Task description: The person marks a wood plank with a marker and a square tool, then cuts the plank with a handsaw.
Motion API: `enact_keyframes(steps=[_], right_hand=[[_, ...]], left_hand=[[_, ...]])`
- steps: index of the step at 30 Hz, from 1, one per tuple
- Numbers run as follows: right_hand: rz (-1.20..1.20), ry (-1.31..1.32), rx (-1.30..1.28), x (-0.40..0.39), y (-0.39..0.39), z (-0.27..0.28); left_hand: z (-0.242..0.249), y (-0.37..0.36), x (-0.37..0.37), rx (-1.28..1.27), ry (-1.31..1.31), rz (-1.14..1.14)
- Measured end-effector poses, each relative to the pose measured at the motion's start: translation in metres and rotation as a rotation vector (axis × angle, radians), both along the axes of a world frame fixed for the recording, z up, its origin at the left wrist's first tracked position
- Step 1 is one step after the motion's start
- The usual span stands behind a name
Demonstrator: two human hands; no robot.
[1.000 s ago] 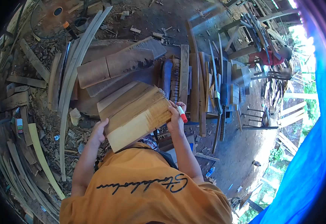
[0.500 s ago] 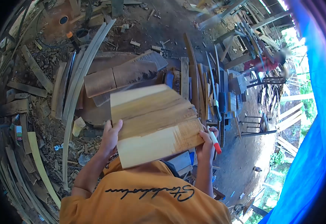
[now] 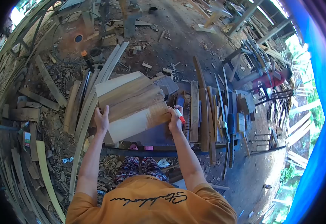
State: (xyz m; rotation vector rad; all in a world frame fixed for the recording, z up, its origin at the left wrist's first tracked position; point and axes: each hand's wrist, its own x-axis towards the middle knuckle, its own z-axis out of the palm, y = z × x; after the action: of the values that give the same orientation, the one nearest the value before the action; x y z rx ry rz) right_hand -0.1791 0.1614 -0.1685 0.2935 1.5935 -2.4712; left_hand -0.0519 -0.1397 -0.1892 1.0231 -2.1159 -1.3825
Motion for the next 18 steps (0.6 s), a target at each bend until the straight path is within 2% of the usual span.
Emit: enact_keyframes(steps=[1,3,5,8,11,13,15,17,18], right_hand=[[-0.04,-0.008,0.045,0.003,-0.005,0.0],[-0.09,-0.027,0.054,0.007,-0.01,-0.004],[-0.12,0.046,0.178,0.004,-0.011,-0.011],[-0.213,0.086,0.167,0.003,-0.013,-0.024],[-0.15,0.077,0.087,0.018,-0.014,-0.01],[-0.125,0.11,0.154,0.027,-0.014,0.003],[-0.131,0.121,0.153,0.03,-0.008,0.002],[-0.081,0.103,0.388,0.032,0.003,0.004],[-0.086,0.198,0.48,0.031,0.012,-0.008]], left_hand=[[-0.003,-0.005,-0.001,0.003,-0.005,-0.025],[-0.009,-0.011,-0.003,-0.223,-0.113,0.006],[-0.008,-0.018,-0.004,-0.245,-0.114,-0.046],[-0.012,-0.034,-0.003,-0.268,-0.172,-0.162],[-0.022,-0.044,-0.003,-0.294,-0.182,-0.209],[-0.021,-0.046,-0.006,-0.195,-0.357,-0.156],[-0.037,-0.053,-0.009,-0.187,-0.314,-0.139],[-0.04,-0.056,-0.011,-0.173,-0.27,-0.121],[-0.038,-0.055,-0.012,-0.154,-0.303,-0.101]])
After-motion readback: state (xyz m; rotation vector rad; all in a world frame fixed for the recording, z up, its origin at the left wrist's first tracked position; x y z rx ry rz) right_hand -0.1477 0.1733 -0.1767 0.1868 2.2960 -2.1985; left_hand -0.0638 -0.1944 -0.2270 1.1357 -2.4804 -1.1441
